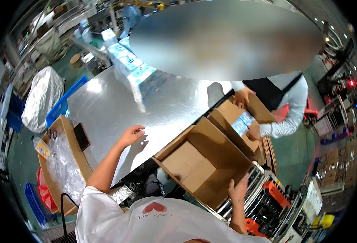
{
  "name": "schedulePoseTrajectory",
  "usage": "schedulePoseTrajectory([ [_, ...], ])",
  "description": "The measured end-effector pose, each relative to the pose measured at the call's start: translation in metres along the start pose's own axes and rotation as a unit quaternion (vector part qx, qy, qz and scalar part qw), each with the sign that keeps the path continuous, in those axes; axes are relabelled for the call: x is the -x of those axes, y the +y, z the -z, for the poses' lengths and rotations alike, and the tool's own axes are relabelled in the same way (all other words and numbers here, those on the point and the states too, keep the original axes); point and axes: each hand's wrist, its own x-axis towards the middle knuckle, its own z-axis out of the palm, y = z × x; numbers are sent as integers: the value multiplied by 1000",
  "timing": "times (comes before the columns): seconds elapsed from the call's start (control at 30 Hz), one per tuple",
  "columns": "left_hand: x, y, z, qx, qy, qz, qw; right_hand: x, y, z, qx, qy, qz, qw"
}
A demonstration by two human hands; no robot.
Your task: The person picks up cardboard boxes from a stack, opens them, and places bundles of plastic-wrapped items into the boxes before moving them onto a conveyor belt.
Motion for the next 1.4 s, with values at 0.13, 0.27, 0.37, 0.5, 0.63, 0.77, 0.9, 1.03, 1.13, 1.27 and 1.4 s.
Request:
schedulePoseTrajectory([
  [0.13, -24, 15, 53, -54, 82, -31, 995, -35, -57, 12, 114, 59, 144, 981],
  [0.27, -114, 26, 105, -187, 233, -258, 919, -69, -148, -18, -2, -72, 240, 968],
  [0.37, -196, 57, 139, -266, 228, -222, 910, -74, -219, -37, -17, -148, 305, 940],
  [0.5, -290, 68, 155, -352, 182, -34, 917, -71, -267, -52, -29, -253, 315, 914],
  [0.63, -316, 66, 159, -371, 178, -18, 911, -90, -289, -61, -10, -283, 306, 909],
  [0.77, -298, 30, 187, -386, 172, -125, 897, -149, -315, -78, 20, -233, 389, 891],
  [0.9, -187, 14, 202, -381, 164, -222, 882, -213, -362, -116, 67, -153, 488, 856],
  [1.03, -44, 14, 151, -381, 49, -144, 912, -263, -441, -166, 238, -63, 611, 753],
  [1.13, 38, 19, 104, -253, 52, -137, 956, -283, -488, -203, 203, -66, 712, 668],
  [1.27, 55, 41, 87, -239, 97, -78, 963, -245, -557, -223, 150, -192, 670, 701],
  [1.4, 30, 37, 97, -231, 141, -63, 961, -177, -616, -232, 102, -357, 530, 763],
])
